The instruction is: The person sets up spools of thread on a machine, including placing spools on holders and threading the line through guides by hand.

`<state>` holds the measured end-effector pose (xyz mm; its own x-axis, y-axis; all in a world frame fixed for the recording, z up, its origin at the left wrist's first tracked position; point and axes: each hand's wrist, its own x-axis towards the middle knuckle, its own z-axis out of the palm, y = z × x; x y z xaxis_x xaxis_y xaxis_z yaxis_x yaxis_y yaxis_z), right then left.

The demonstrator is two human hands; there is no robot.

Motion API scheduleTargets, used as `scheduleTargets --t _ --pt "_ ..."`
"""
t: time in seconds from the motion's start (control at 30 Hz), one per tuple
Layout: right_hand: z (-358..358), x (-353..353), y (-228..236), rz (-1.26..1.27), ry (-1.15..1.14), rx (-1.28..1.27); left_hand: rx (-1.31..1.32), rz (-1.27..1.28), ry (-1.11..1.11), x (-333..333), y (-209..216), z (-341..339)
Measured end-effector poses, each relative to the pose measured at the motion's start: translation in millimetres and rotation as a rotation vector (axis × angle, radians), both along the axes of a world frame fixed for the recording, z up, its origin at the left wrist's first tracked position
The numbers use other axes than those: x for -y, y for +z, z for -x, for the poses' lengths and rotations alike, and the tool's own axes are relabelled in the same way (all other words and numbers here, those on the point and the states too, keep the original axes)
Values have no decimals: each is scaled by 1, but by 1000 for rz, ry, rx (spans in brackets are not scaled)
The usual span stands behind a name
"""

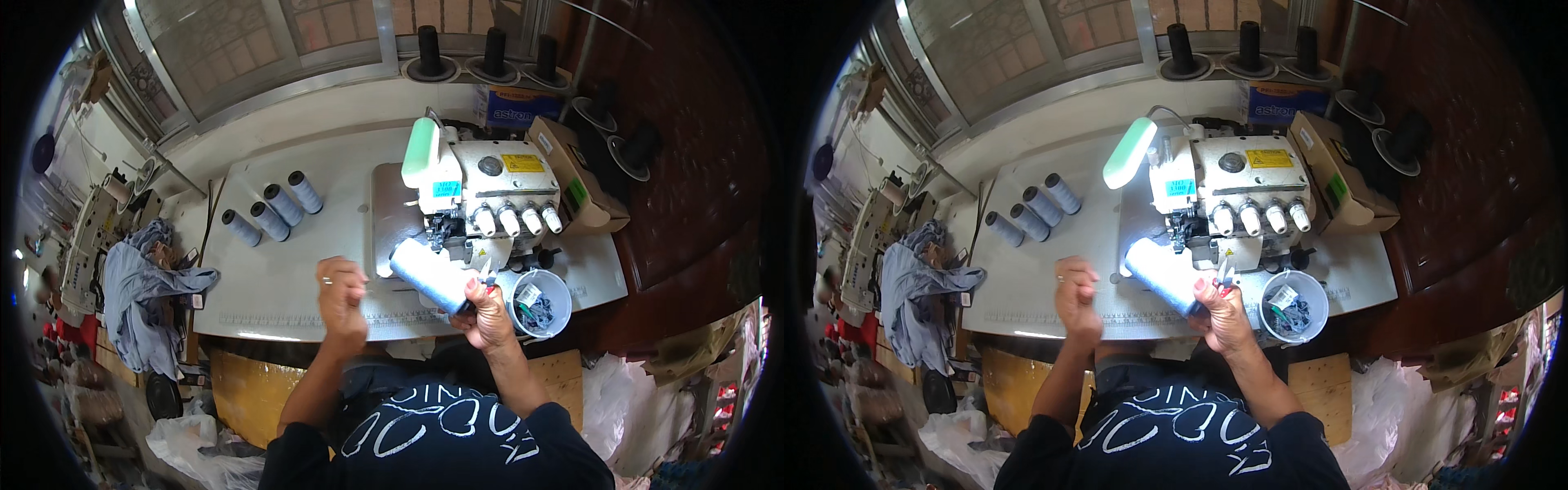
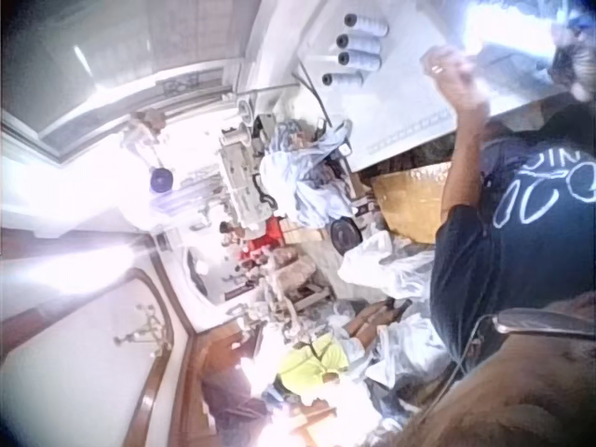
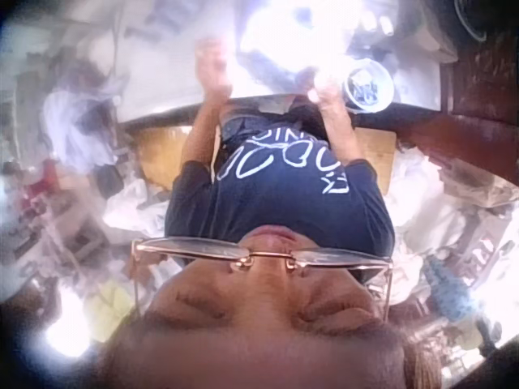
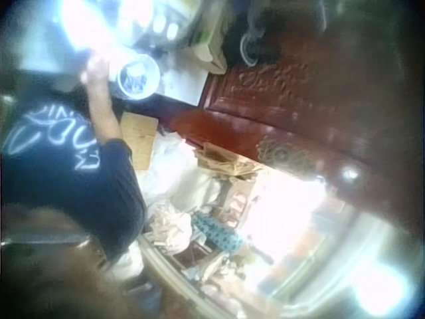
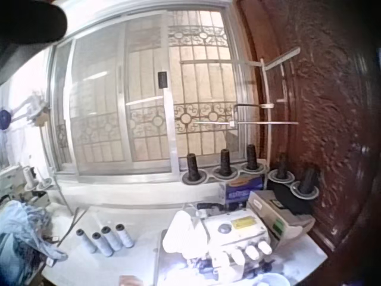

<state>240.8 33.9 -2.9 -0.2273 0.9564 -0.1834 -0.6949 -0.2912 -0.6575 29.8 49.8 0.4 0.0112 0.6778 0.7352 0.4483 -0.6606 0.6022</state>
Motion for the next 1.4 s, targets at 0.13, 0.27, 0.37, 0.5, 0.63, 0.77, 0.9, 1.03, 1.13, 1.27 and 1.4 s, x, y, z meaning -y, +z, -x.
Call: scheduleTargets --t 0.13,0.27,0.37,0.5,0.63,0.77,0.9,1.03,1.13,1.27,1.4 --pt "-7 1 0 -30 11 -11 -255 248 250 13 -1 17" --pt "4 2 15 -57 -73 85 -298 99 59 26 44 -13" --pt "7 4 5 -93 -10 204 -374 82 -227 13 58 -33" --pt "13 7 6 -107 -70 94 -211 13 -231 -3 33 -50" --pt "17 4 3 -20 -98 59 -195 -19 -123 1 14 -45" --pt "-3 -3 6 -42 62 -85 -31 187 383 -17 -11 25" --pt "3 -2 16 -38 106 -205 78 380 -165 13 -5 18" --pt "13 1 15 -67 201 -119 -50 774 -705 32 -10 -43" --pt "10 6 34 -63 217 -149 184 1049 -920 30 -6 -48" --pt "-9 0 19 -152 328 -173 325 1053 -845 21 -1 -10" --pt "-5 -2 -15 -178 192 59 637 979 -865 22 3 7"
